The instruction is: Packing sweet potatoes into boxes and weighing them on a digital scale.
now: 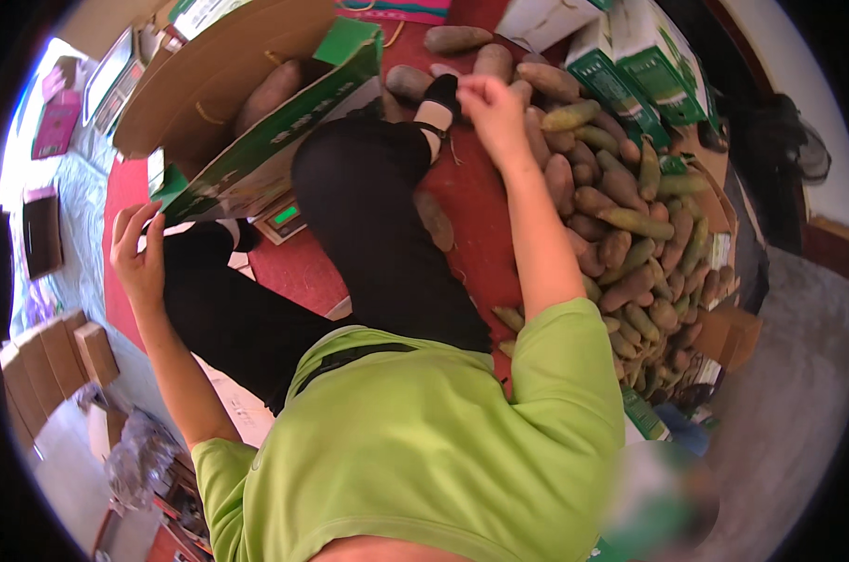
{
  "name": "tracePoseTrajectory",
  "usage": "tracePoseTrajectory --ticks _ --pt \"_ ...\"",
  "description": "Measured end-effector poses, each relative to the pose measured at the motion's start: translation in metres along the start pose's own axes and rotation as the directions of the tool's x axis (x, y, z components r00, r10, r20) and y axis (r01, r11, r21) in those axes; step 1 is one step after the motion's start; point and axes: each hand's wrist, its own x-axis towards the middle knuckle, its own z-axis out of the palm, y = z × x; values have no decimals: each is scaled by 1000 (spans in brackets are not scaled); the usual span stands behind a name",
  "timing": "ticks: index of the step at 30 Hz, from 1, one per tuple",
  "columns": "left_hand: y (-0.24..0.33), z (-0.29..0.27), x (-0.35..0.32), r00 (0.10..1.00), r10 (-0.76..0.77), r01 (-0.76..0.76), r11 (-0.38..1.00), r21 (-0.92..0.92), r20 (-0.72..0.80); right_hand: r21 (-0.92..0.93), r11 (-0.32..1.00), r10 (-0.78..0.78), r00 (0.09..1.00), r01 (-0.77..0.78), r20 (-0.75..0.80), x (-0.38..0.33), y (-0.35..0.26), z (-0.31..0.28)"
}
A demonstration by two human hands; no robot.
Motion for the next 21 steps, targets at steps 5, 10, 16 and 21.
tracePoseTrajectory --ticks 5,10,16,21 --pt "0 6 -1 1000 -16 16 999 29 17 -366 918 163 987 -154 -6 -77 161 -25" --pt "1 9 -1 998 -60 60 998 10 13 -555 729 502 864 -400 37 -130 201 -3" --pt "0 2 -1 998 -66 66 995 72 8 -678 692 452 882 -250 136 -131 219 35" --pt "8 11 10 998 -54 55 997 46 -7 -652 661 562 821 -371 103 -134 303 29"
